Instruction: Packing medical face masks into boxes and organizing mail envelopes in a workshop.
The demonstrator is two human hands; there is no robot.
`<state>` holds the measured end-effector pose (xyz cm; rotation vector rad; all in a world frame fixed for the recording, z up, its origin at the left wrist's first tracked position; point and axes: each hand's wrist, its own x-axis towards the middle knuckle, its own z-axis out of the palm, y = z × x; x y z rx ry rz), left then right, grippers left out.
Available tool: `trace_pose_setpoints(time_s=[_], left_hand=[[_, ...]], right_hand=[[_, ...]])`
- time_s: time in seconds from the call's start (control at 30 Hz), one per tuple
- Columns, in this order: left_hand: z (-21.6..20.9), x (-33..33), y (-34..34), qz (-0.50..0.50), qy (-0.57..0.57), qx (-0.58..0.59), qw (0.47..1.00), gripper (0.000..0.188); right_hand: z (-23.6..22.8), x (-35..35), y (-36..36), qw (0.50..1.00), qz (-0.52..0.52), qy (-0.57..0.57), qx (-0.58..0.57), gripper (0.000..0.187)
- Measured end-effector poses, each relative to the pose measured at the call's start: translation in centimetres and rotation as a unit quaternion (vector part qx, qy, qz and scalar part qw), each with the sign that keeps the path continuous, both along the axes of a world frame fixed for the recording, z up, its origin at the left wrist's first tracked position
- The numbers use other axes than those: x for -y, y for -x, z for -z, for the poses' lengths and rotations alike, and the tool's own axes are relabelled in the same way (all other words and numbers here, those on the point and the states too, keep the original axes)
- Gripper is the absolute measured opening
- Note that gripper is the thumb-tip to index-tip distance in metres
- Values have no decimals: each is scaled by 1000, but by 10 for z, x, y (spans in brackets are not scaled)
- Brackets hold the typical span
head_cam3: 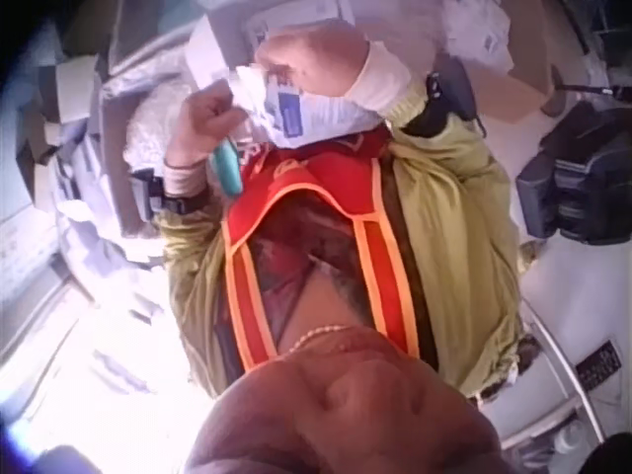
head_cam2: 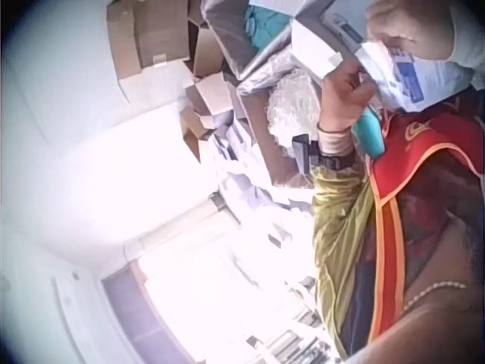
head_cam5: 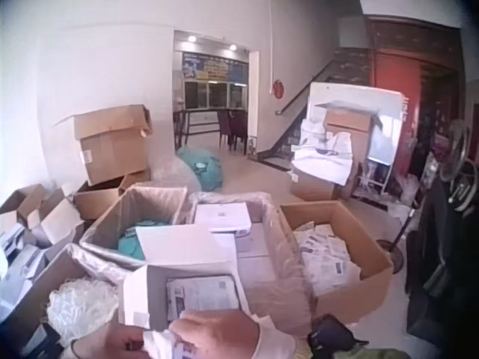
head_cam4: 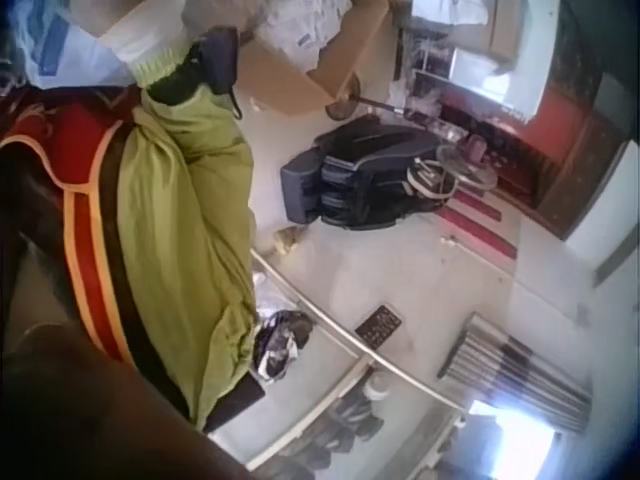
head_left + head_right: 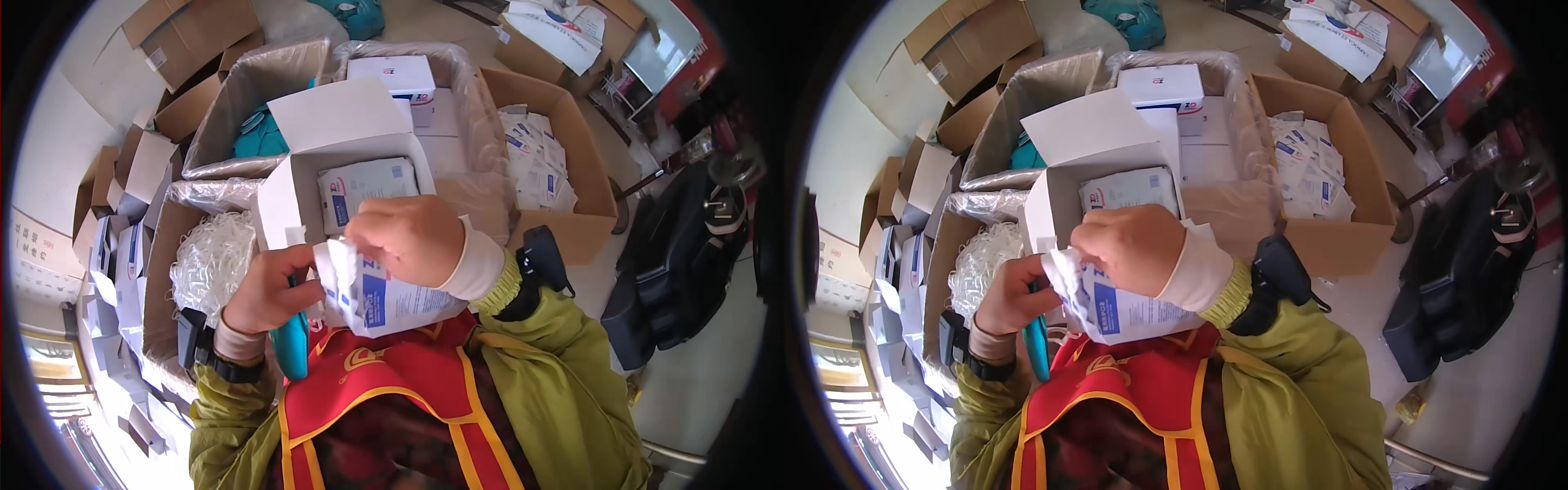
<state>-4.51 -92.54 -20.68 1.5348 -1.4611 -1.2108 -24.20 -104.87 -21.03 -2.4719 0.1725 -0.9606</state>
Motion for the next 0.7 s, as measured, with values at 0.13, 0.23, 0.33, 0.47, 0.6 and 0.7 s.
trace_pose_setpoints(time_s=[0.13,0.23,0.33,0.47,0.6,0.7], left_hand=[[9,5,7,3,40,30,999,25],[19,4,10,-18,43,-5,999,29],[16,3,6,-14,1,-51,999,33],[25,2,-6,5,-60,-236,970,30],[33,3,-1,-51,18,-70,996,34],[31,5,1,-79,53,-22,995,28]], right_hand=[[8,-4,-4,1000,-1,-15,-17,13],[8,-3,-1,999,-17,-30,-21,13],[13,-1,0,998,-29,-53,-18,14],[15,1,-4,995,-32,-96,-18,11],[17,4,-19,996,-55,-49,-54,11],[17,3,-21,996,-47,-51,-53,10]])
